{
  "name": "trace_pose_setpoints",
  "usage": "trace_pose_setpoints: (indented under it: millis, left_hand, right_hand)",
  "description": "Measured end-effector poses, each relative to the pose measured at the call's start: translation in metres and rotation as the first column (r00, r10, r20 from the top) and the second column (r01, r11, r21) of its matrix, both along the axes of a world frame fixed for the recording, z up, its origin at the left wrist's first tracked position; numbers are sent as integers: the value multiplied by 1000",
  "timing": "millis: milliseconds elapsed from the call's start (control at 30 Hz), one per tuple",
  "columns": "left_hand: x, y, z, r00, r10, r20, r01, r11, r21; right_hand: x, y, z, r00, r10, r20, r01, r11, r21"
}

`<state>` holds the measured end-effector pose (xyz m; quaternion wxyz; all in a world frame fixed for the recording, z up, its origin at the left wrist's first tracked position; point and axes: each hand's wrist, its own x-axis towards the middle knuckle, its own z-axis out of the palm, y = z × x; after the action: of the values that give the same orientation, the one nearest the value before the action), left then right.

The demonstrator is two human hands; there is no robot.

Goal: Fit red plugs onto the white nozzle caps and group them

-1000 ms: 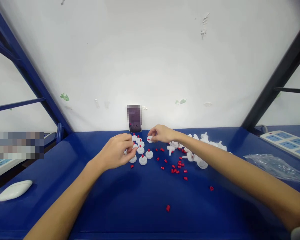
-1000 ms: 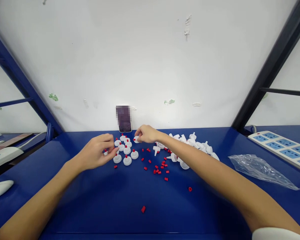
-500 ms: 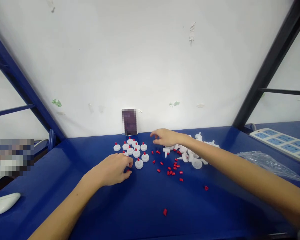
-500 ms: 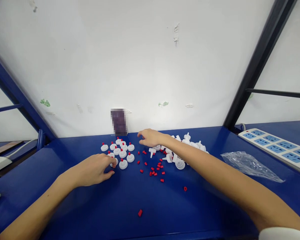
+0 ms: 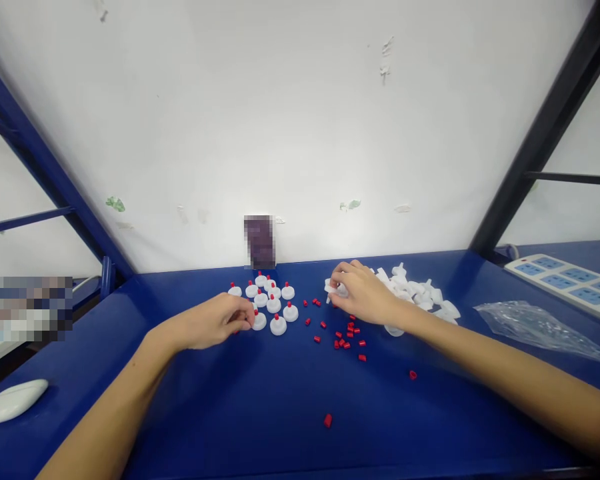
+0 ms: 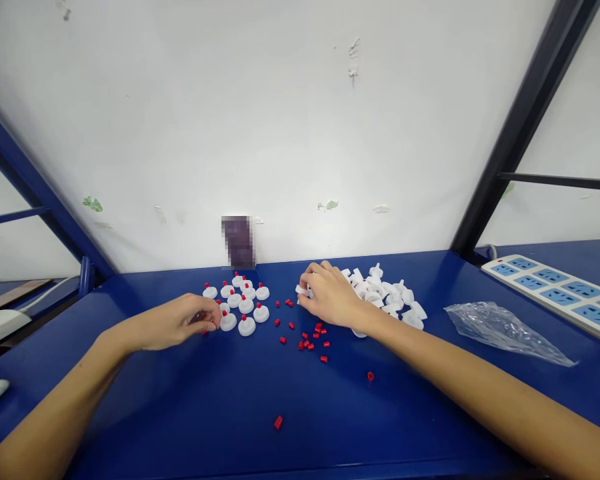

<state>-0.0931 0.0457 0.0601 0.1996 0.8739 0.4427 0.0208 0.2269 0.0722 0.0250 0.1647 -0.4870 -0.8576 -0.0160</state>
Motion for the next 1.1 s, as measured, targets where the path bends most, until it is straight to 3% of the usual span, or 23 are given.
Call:
trace_pose_setpoints:
  millis: [100, 267, 400, 567, 867, 1100]
  left_hand:
    - [-11, 7, 5, 999, 27, 28, -28, 999, 42]
    - [-26, 13, 6, 985, 162, -58, -151, 976, 156]
    - [-24, 14, 1, 979, 179, -94, -179, 984, 7]
    - [-16, 14, -5, 975, 197, -107, -210, 968, -135]
    - [1, 1, -7, 990, 88, -113, -106, 981, -161]
    - [32, -20, -7, 988, -10, 153, 74, 905, -418]
  right_hand:
    - [0, -21, -10, 997, 63, -54, -56, 991, 120]
    - [10, -46, -23, 975, 173, -138, -140, 965, 221]
    - [14, -48, -27, 955, 218, -200, -164, 953, 254]
    - [16, -51, -29, 937, 292, -192, -259, 949, 178]
    - [18, -51, -30, 901, 334, -277, -314, 943, 113]
    - [17, -54, -34, 855, 270, -444, -299, 954, 6]
